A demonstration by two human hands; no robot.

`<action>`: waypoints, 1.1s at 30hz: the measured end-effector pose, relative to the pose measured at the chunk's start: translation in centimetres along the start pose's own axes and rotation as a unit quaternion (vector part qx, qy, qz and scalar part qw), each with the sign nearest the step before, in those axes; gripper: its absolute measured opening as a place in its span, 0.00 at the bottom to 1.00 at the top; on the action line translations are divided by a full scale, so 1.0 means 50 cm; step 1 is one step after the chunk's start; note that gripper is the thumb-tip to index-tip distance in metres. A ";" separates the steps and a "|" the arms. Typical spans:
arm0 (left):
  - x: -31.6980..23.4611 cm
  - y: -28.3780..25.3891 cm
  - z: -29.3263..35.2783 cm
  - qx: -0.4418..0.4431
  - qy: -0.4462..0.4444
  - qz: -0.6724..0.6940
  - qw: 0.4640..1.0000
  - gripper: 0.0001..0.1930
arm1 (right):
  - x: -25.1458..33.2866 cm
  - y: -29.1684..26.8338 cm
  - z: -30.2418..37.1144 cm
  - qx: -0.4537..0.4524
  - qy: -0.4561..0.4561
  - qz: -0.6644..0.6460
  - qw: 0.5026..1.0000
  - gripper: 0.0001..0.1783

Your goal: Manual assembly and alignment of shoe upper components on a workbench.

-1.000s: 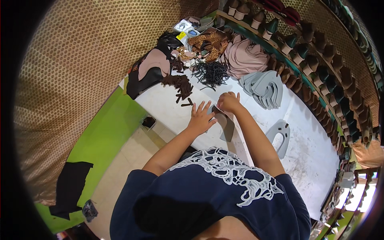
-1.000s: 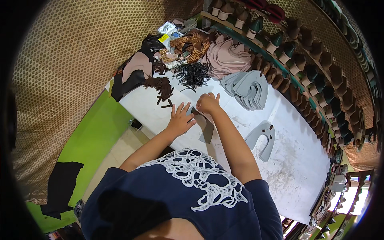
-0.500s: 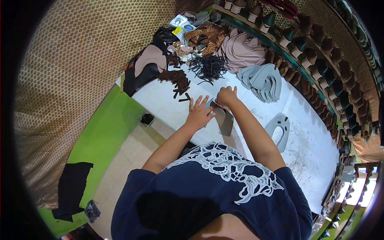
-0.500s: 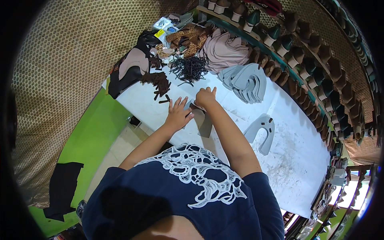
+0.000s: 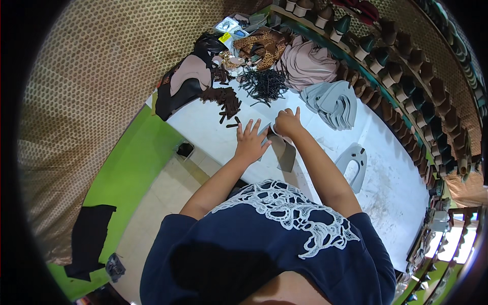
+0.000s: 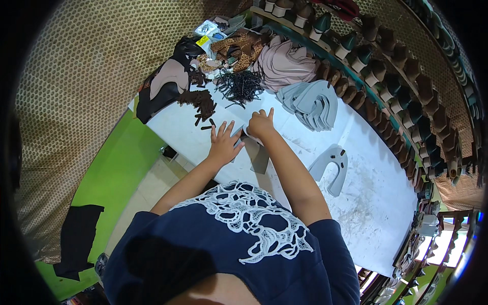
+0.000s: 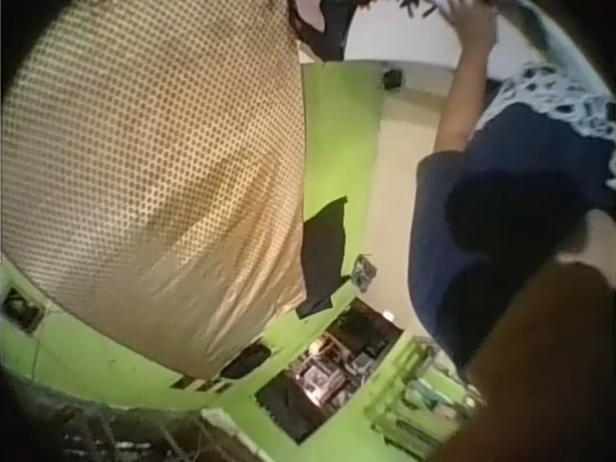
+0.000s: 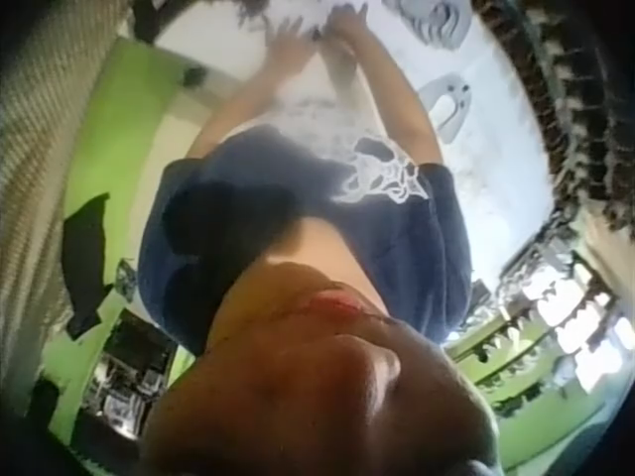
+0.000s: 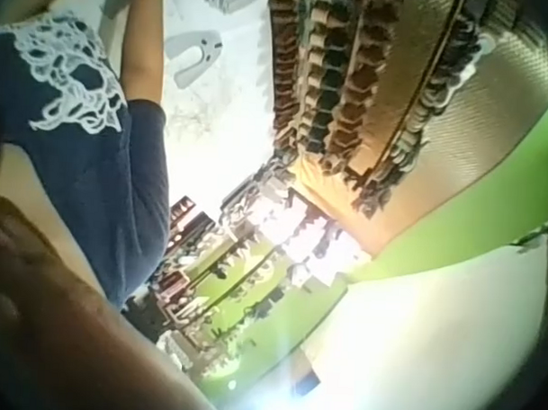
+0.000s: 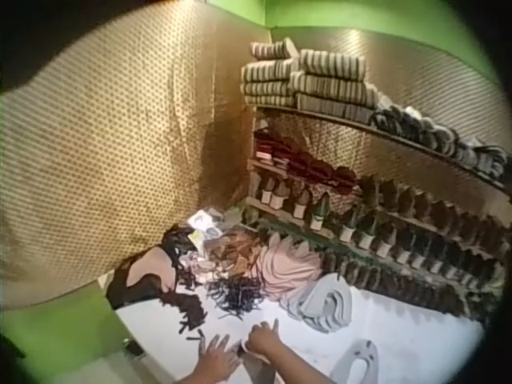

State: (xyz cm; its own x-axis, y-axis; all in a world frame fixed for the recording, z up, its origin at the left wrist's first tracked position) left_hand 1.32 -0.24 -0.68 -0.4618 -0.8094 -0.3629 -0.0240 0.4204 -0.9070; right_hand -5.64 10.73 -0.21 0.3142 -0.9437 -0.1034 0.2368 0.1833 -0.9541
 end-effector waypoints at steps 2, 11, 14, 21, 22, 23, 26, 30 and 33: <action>0.000 0.000 0.000 0.001 -0.002 0.002 1.000 0.24 | -0.002 0.002 0.000 -0.001 0.001 0.002 1.000 0.15; -0.003 -0.005 0.001 -0.008 0.001 0.007 1.000 0.24 | -0.006 -0.005 0.001 0.013 0.005 0.045 0.999 0.16; -0.003 -0.007 0.002 -0.013 0.001 0.005 1.000 0.24 | -0.005 -0.009 0.002 0.016 0.009 0.053 0.998 0.16; -0.016 -0.017 0.005 -0.012 0.034 0.035 0.999 0.18 | -0.018 -0.015 0.004 0.022 0.026 0.002 0.999 0.18; -0.020 -0.018 0.005 -0.011 0.040 0.034 0.999 0.17 | -0.023 -0.016 0.004 0.011 0.032 -0.043 0.999 0.20; -0.021 -0.018 0.005 -0.011 0.040 0.034 0.999 0.17 | -0.023 -0.015 0.001 0.011 0.032 -0.043 0.999 0.20; -0.018 -0.016 0.003 -0.013 0.030 0.025 0.999 0.16 | -0.049 0.000 -0.002 0.045 0.122 -0.177 0.976 0.29; -0.011 -0.009 0.004 -0.004 0.030 0.021 0.999 0.17 | -0.049 0.022 0.011 0.079 0.122 -0.190 0.971 0.37; -0.013 -0.002 0.003 0.003 0.033 0.017 0.999 0.18 | -0.055 0.030 0.012 0.084 0.119 -0.182 0.972 0.37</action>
State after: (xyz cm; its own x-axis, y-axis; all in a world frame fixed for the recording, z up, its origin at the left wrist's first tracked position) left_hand 1.73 0.16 -0.37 -0.5201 -0.7655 -0.3789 -0.0020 0.4447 -0.8957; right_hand -5.59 13.75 -1.20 -0.0357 -0.9880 0.1506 0.4458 -0.1506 -0.8824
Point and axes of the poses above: each hand's wrist, its own z-axis away from the middle knuckle, its own y-axis out of the palm, x = y × z, the point moved 8 cm from there along -z, towards the middle knuckle, and after that the axes turned 8 degrees about z, right-handed, at the moved point
